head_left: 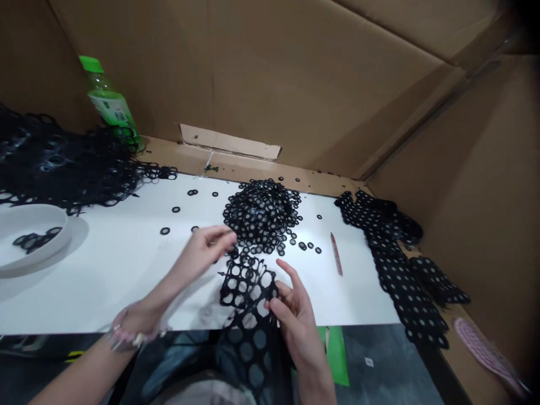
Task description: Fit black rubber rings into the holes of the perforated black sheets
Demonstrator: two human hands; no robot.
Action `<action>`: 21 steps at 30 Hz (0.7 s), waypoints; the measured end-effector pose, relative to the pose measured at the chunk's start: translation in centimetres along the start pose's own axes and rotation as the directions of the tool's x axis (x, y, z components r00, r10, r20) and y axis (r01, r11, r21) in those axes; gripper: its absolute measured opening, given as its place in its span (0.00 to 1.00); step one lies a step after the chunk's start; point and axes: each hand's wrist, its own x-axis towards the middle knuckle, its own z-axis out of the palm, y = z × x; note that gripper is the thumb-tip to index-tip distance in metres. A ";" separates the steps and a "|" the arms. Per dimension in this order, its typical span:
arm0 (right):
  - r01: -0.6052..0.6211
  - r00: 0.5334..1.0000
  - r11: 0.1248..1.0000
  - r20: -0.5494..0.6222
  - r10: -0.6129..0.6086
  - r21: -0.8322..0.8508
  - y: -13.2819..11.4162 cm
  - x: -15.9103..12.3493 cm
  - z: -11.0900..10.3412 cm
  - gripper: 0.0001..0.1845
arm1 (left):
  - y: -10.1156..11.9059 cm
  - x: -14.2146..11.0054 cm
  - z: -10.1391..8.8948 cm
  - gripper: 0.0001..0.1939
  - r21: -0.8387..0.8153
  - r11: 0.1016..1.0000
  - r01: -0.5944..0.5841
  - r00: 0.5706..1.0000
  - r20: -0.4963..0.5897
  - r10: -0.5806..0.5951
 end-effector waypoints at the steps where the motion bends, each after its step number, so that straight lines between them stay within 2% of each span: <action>1: 0.008 0.999 1.000 -0.036 -0.008 0.003 -0.1 0.0 -0.3 0.32 | -0.9 0.8 -0.6 0.13 0.110 0.994 -0.009 0.996 -0.092 0.019; 2: 0.012 0.997 1.000 -0.075 -0.012 0.008 -0.3 0.1 -0.6 0.32 | -1.8 1.5 -1.1 0.11 0.241 0.970 -0.029 0.989 -0.132 0.062; 4: 0.006 0.992 1.000 -0.125 -0.004 0.017 -0.7 0.1 -0.9 0.32 | -3.4 2.5 -1.4 0.09 0.434 0.898 -0.074 0.991 -0.067 0.113; 6: 0.006 0.991 1.000 -0.133 -0.004 0.018 -1.3 0.1 -0.9 0.34 | -4.1 2.8 -1.1 0.09 0.525 0.845 -0.102 0.994 0.024 0.105; 9: 0.058 0.986 0.998 -0.156 -0.060 -0.018 -2.0 0.1 -0.5 0.38 | -3.0 2.1 -0.4 0.12 0.571 0.815 -0.097 0.995 0.024 0.102; 12: 0.093 0.971 0.993 -0.212 -0.108 -0.078 -2.5 0.2 -0.1 0.42 | 0.0 0.8 -0.4 0.12 0.487 0.858 -0.161 0.984 0.012 0.177; 16: 0.119 0.960 0.984 -0.237 -0.148 -0.134 -3.3 0.3 0.1 0.40 | 4.6 -0.9 -0.5 0.10 0.232 0.920 -0.315 0.949 0.089 0.303; 18: 0.138 0.962 0.980 -0.216 -0.166 -0.141 -3.6 0.2 0.2 0.38 | 6.2 -1.5 0.2 0.08 0.137 0.921 -0.365 0.924 0.172 0.341; 21: 0.162 0.965 0.981 -0.194 -0.180 -0.105 -3.6 0.0 0.3 0.31 | 7.1 -2.2 2.3 0.08 0.045 0.921 -0.388 0.876 0.330 0.353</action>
